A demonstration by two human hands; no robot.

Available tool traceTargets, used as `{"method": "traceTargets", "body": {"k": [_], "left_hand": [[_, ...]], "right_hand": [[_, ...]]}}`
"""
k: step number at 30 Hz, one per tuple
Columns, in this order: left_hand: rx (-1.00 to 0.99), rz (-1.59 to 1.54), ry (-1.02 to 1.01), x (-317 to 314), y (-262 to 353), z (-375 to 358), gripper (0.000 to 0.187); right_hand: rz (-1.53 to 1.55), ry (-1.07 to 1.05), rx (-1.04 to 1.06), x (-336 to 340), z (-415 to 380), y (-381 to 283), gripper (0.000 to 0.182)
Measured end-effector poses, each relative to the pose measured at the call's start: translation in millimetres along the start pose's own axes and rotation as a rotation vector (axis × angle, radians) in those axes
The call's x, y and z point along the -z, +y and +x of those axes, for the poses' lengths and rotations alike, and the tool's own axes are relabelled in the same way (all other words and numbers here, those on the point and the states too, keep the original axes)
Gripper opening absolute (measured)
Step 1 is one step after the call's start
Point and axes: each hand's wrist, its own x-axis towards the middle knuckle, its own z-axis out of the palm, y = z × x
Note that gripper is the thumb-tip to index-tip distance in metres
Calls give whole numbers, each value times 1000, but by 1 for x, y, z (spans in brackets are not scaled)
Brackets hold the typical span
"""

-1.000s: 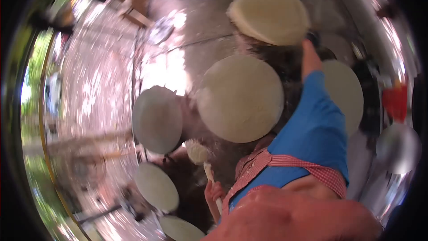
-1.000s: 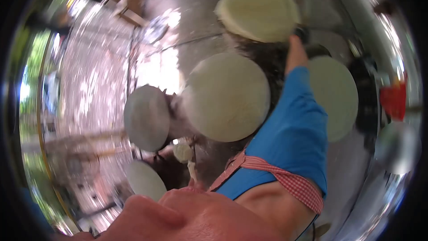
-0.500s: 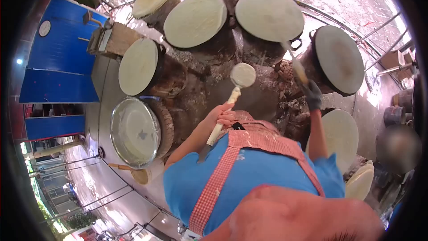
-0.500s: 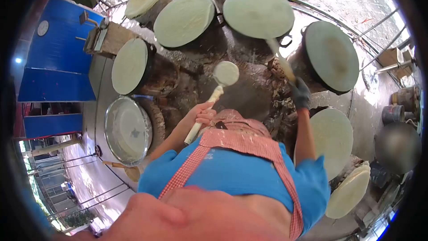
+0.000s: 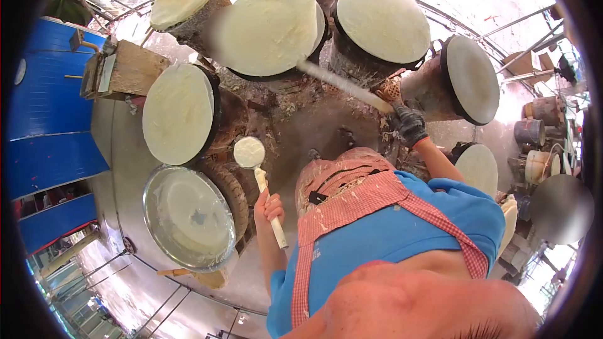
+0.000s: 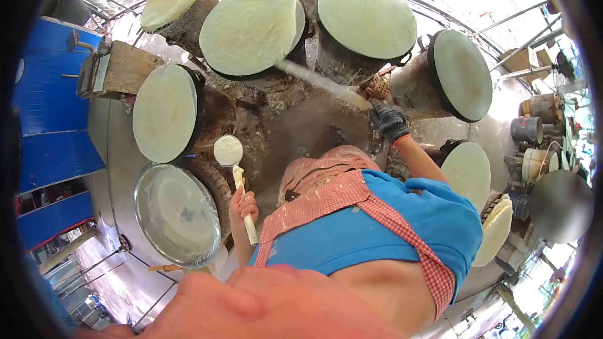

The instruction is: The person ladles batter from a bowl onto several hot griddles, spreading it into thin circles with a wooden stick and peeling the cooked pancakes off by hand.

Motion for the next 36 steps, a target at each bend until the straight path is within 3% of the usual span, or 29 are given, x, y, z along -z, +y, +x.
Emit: {"method": "traceTargets", "body": {"k": [2,4,7,8,9,10,12,13,14,15,16,18,22,24,26,28,36], "left_hand": [[-50,-30,-5,-14,-6,4,29],[-61,-69,-32,-16,-10,12,30],[-103,-55,-100,-22,-23,34,30],[-128,-77,-97,-26,-30,38,31],[-160,-95,-99,-30,-35,43,31],[-187,-90,-118,-34,-40,48,31],[-192,-138,-174,-37,-54,56,32],[-165,-178,-235,-44,-63,58,33],[-194,-180,-241,-47,-69,60,33],[-195,-178,-236,-50,-72,59,33],[-195,-175,-225,-51,-76,55,33],[-218,-168,-230,-45,-76,50,33],[-230,-170,-226,-25,-62,33,32],[-205,-186,-224,-12,-47,22,31],[-197,-179,-232,-5,-34,8,32],[-191,-175,-236,1,-20,-5,32],[-219,-145,-142,9,17,-53,32]], "right_hand": [[-18,-44,89,13,7,6,43],[207,-284,-61,22,17,9,48],[213,-300,-146,-5,92,20,41],[349,-114,-61,-31,129,26,40],[345,-83,-150,-57,177,27,41],[473,-130,-247,-66,227,17,41],[786,-21,-370,-84,318,-7,44],[857,60,-331,-62,347,-29,46],[1044,26,-437,-90,396,-29,46],[1109,-104,-608,-55,403,-55,46],[1149,-87,-619,-43,407,-70,44],[1059,-1,-610,-135,479,-52,38],[720,38,-398,-61,432,-88,32],[540,245,-161,-45,416,-102,34],[501,244,-144,-23,390,-125,33],[422,487,-56,-17,370,-140,34],[291,765,-21,25,293,-178,33]]}}
